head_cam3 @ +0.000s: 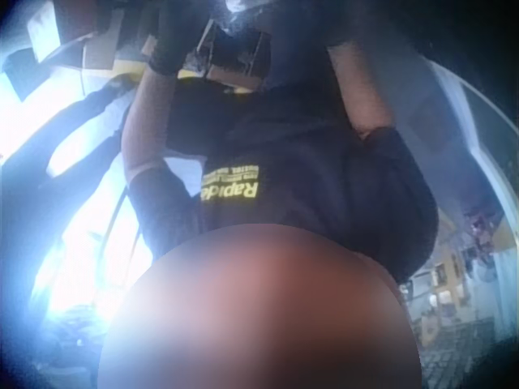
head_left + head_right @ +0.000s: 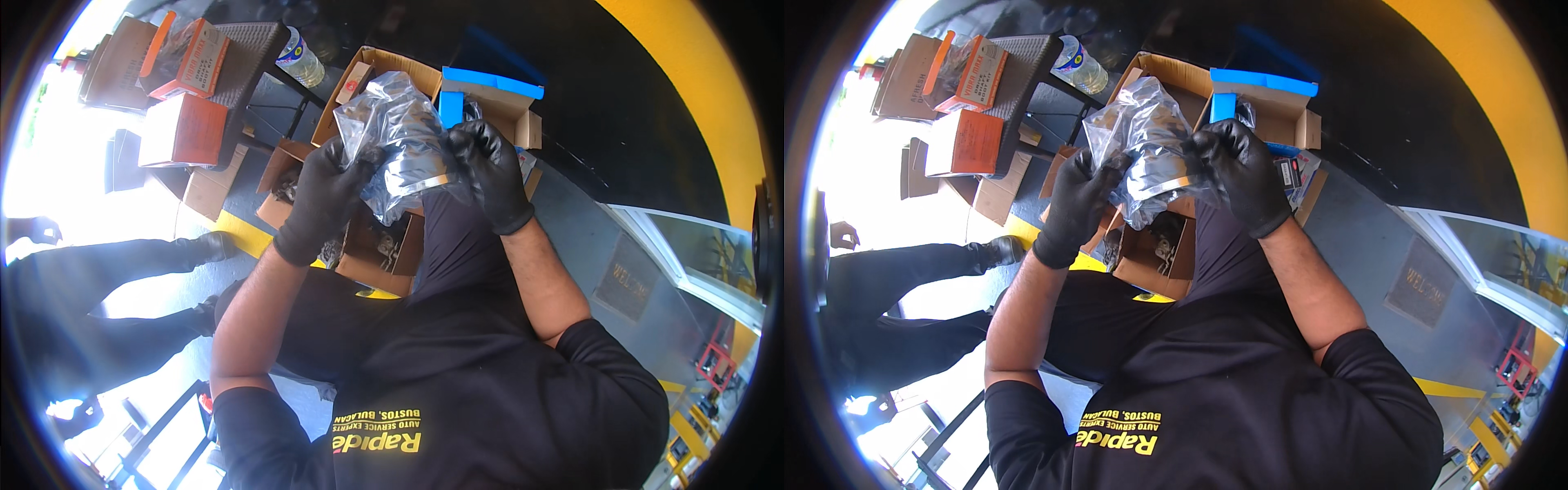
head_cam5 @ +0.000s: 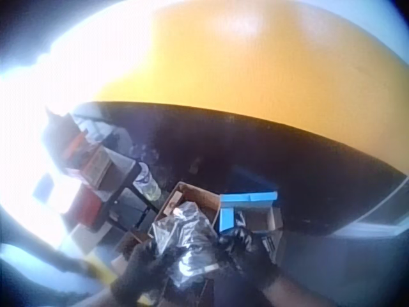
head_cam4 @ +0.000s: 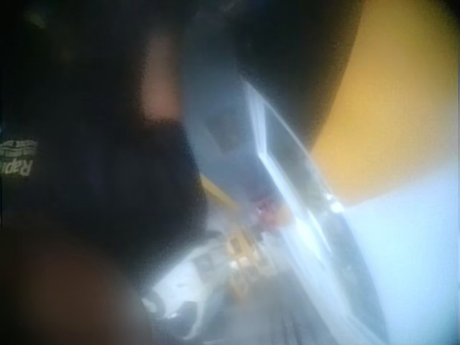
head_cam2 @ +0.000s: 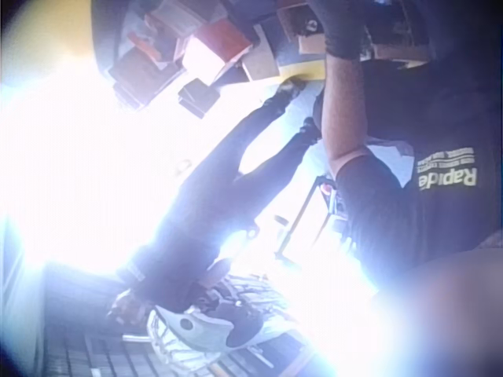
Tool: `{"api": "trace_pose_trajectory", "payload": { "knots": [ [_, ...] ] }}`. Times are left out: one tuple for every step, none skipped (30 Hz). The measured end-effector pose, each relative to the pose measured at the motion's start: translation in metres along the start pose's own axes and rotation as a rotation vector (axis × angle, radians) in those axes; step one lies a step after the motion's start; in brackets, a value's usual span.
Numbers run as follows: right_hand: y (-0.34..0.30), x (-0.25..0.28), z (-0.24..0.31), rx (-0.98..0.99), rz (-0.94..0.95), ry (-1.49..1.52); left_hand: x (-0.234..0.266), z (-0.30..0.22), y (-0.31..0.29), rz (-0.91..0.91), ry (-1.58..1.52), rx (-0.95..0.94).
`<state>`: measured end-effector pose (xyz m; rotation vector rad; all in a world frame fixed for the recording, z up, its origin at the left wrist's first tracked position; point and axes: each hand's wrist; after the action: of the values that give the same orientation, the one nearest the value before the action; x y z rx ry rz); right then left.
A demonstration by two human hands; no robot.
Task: The person unpacks several small boxes and plastic-wrapped items on a parts cart in an auto repair shop. They remove a new drive shaft from its packaging and compare it to a greasy used drive shaft, rotating both to examine the joints and shafts.
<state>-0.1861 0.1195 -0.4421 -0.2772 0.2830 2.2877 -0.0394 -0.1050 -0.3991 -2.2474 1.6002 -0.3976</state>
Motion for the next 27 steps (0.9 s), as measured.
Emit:
{"api": "trace_pose_trajectory", "payload": {
  "knots": [
    [0.000,-0.001,0.000,0.005,-0.030,-0.001,0.000,0.001,0.000,0.005,-0.014,0.011],
    [-0.001,-0.002,-0.001,0.016,-0.049,0.010,0.000,0.002,0.001,0.009,-0.028,0.022],
    [-0.001,-0.003,-0.001,-0.017,-0.075,0.070,-0.001,0.003,0.002,0.023,-0.059,0.027],
    [-0.001,-0.004,-0.002,-0.045,-0.091,0.141,0.000,0.005,0.003,0.037,-0.090,0.033],
    [-0.002,-0.004,-0.003,-0.070,-0.097,0.209,0.001,0.007,0.004,0.074,-0.151,-0.004],
    [-0.003,-0.004,-0.004,-0.075,-0.085,0.133,0.003,0.009,0.006,0.064,-0.053,-0.053],
    [-0.004,-0.003,-0.005,-0.077,-0.063,0.054,0.006,0.011,0.007,0.077,0.017,-0.145],
    [-0.005,-0.002,-0.006,-0.082,-0.064,-0.025,0.009,0.013,0.008,0.059,0.272,-0.333],
    [-0.005,-0.002,-0.008,-0.082,-0.067,-0.057,0.012,0.016,0.009,0.012,0.409,-0.392],
    [-0.005,-0.001,-0.010,-0.086,-0.093,-0.088,0.016,0.019,0.010,-0.070,0.734,-0.542],
    [-0.006,0.000,-0.012,-0.103,-0.094,-0.035,0.019,0.022,0.011,-0.155,1.060,-0.690],
    [-0.006,0.000,-0.013,-0.120,-0.097,0.018,0.021,0.026,0.012,-0.147,1.020,-0.677],
    [-0.007,0.000,-0.013,-0.150,-0.076,0.155,0.022,0.030,0.014,-0.137,0.980,-0.664],
    [-0.008,0.000,-0.013,-0.154,-0.056,0.185,0.023,0.033,0.016,-0.151,0.928,-0.680],
    [-0.009,-0.001,-0.012,-0.157,-0.036,0.215,0.023,0.035,0.017,-0.083,0.833,-0.700],
    [-0.011,-0.001,-0.010,-0.131,-0.005,0.147,0.022,0.036,0.019,-0.051,0.736,-0.747],
    [-0.012,-0.004,-0.008,-0.138,-0.028,0.128,0.022,0.035,0.017,0.196,0.362,-0.469],
    [-0.014,-0.005,-0.005,-0.131,0.010,0.178,0.020,0.033,0.017,0.352,-0.150,-0.058],
    [-0.016,-0.007,-0.002,-0.165,-0.009,0.268,0.021,0.028,0.013,0.238,0.225,-0.242],
    [-0.017,-0.008,0.001,-0.202,0.031,0.365,0.020,0.021,0.013,0.108,0.575,-0.538],
    [-0.016,-0.008,0.002,-0.229,0.022,0.423,0.017,0.016,0.007,0.361,0.062,-0.210],
    [-0.014,-0.007,0.002,-0.249,0.075,0.483,0.015,0.010,0.004,0.405,-0.351,0.177],
    [-0.013,-0.006,0.000,-0.228,0.104,0.469,0.011,0.004,0.001,0.432,-0.353,0.128],
    [-0.012,-0.004,-0.002,-0.231,0.150,0.372,0.008,0.000,-0.002,0.485,-0.362,0.050],
    [-0.013,-0.002,-0.006,-0.184,0.172,0.204,0.004,-0.003,-0.003,0.447,-0.351,0.052],
    [-0.014,0.002,-0.008,-0.121,0.191,0.042,0.001,-0.004,-0.004,0.460,-0.358,0.001],
    [-0.014,0.001,-0.016,-0.065,0.158,0.003,-0.001,-0.004,-0.004,0.440,-0.393,-0.057]
  ]
}}
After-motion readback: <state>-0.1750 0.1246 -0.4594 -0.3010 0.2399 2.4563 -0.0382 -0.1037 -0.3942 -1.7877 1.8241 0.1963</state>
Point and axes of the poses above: each hand's wrist, its own y-axis towards the middle knuckle, its own x-axis out of the back of the hand, z = x × y, and after that the axes turned 11 degrees about x, right-handed
